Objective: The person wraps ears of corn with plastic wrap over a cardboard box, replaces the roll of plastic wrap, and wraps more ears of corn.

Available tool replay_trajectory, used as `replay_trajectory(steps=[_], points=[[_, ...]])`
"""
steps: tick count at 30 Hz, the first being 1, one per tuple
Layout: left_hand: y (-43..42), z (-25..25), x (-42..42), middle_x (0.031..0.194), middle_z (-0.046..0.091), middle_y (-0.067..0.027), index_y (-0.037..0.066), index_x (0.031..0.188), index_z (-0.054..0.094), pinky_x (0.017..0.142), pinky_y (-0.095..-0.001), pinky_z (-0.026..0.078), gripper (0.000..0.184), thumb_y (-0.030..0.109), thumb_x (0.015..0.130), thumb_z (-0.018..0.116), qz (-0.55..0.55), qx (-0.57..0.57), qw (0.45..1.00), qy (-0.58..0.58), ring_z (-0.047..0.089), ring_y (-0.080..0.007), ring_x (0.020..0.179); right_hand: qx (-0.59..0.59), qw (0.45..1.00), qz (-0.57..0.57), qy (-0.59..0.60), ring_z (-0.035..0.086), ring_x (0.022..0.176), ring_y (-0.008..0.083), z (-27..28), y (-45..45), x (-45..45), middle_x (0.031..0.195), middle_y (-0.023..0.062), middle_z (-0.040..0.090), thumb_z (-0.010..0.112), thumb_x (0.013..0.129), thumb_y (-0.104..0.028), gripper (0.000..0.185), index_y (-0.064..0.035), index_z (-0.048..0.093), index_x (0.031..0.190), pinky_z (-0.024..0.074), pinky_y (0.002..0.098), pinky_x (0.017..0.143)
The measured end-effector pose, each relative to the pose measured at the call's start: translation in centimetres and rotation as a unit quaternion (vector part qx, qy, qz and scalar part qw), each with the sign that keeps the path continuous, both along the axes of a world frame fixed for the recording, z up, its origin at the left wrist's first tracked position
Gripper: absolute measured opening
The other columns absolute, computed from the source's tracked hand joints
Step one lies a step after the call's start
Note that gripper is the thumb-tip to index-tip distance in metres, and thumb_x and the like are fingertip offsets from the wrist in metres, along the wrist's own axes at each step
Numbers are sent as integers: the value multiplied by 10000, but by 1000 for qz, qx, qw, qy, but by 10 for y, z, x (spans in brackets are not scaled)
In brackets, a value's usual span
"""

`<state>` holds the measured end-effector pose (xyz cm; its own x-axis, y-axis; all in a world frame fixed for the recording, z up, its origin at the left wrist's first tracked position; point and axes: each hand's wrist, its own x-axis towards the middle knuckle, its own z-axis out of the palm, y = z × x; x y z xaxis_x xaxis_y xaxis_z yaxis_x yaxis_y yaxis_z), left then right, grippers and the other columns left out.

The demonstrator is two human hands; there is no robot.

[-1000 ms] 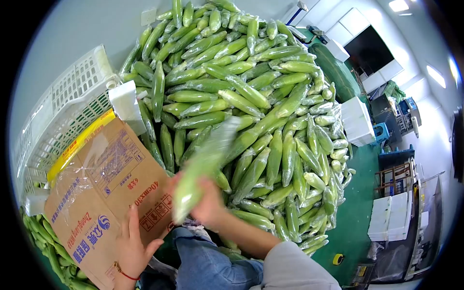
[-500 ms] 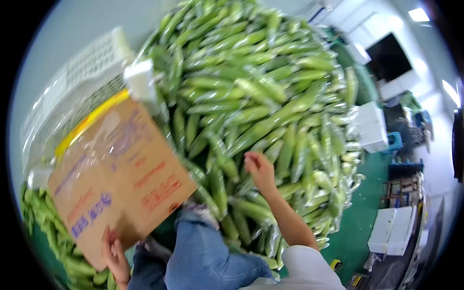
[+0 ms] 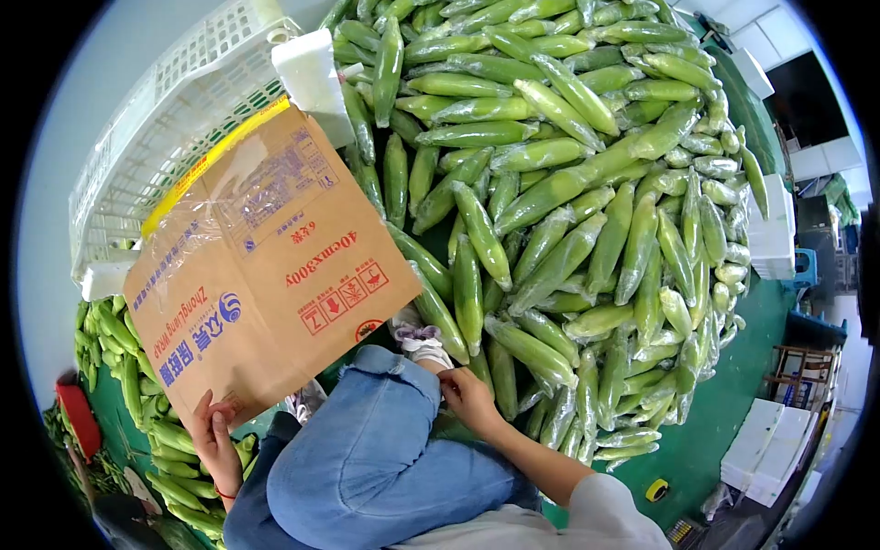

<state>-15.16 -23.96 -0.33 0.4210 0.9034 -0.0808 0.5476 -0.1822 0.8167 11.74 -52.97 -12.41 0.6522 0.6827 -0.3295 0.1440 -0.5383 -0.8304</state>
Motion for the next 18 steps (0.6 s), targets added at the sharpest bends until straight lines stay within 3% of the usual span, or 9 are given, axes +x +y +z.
replay_trajectory(steps=[1,3,7,10,13,16,18], points=[[0,0,1,961,628,-98,-36,1296,498,826,-289,486,328,78,990,478,-2,-7,1000,-4,588,-153,892,-11,996,-27,89,644,915,310,1,-3,1,995,180,613,604,867,-71,228,-11,623,1086,518,367,806],[1,-2,5,957,627,-98,-38,1300,490,833,-295,489,326,77,995,469,-1,-16,1000,-23,598,-160,892,-8,989,-68,132,647,925,300,-18,-14,-6,1010,182,613,603,875,-81,240,-1,618,1101,518,354,811],[-1,5,15,947,631,-105,-37,1303,485,835,-303,502,325,73,998,460,-30,-9,999,-28,618,-170,882,15,973,-90,213,641,959,297,0,-9,-11,1051,193,607,592,885,-105,266,13,613,1123,512,349,835],[1,1,15,940,631,-107,-36,1305,484,828,-302,509,325,72,1000,455,-30,-14,999,-30,625,-172,875,14,987,-56,147,622,979,223,-12,-14,-7,1063,149,624,569,904,-86,274,23,595,1154,488,303,861],[2,-1,16,935,628,-103,-33,1307,483,816,-294,510,326,74,1000,455,-21,-16,999,-39,623,-168,868,8,994,-48,99,597,1032,237,-25,-11,-11,1117,157,601,570,895,-111,304,18,595,1168,467,318,900],[1,0,18,930,622,-94,-30,1307,484,803,-286,509,326,75,1000,458,-26,-17,999,-31,617,-159,847,16,963,-97,252,582,1048,254,-26,-11,-11,1107,155,596,580,885,-142,326,9,597,1174,452,337,922],[-1,1,23,924,617,-88,-29,1308,485,792,-280,507,327,77,999,461,-19,-24,999,-28,608,-151,826,10,973,-82,214,586,1039,247,-24,-9,-7,1105,160,599,576,890,-167,345,20,592,1180,459,335,911]])
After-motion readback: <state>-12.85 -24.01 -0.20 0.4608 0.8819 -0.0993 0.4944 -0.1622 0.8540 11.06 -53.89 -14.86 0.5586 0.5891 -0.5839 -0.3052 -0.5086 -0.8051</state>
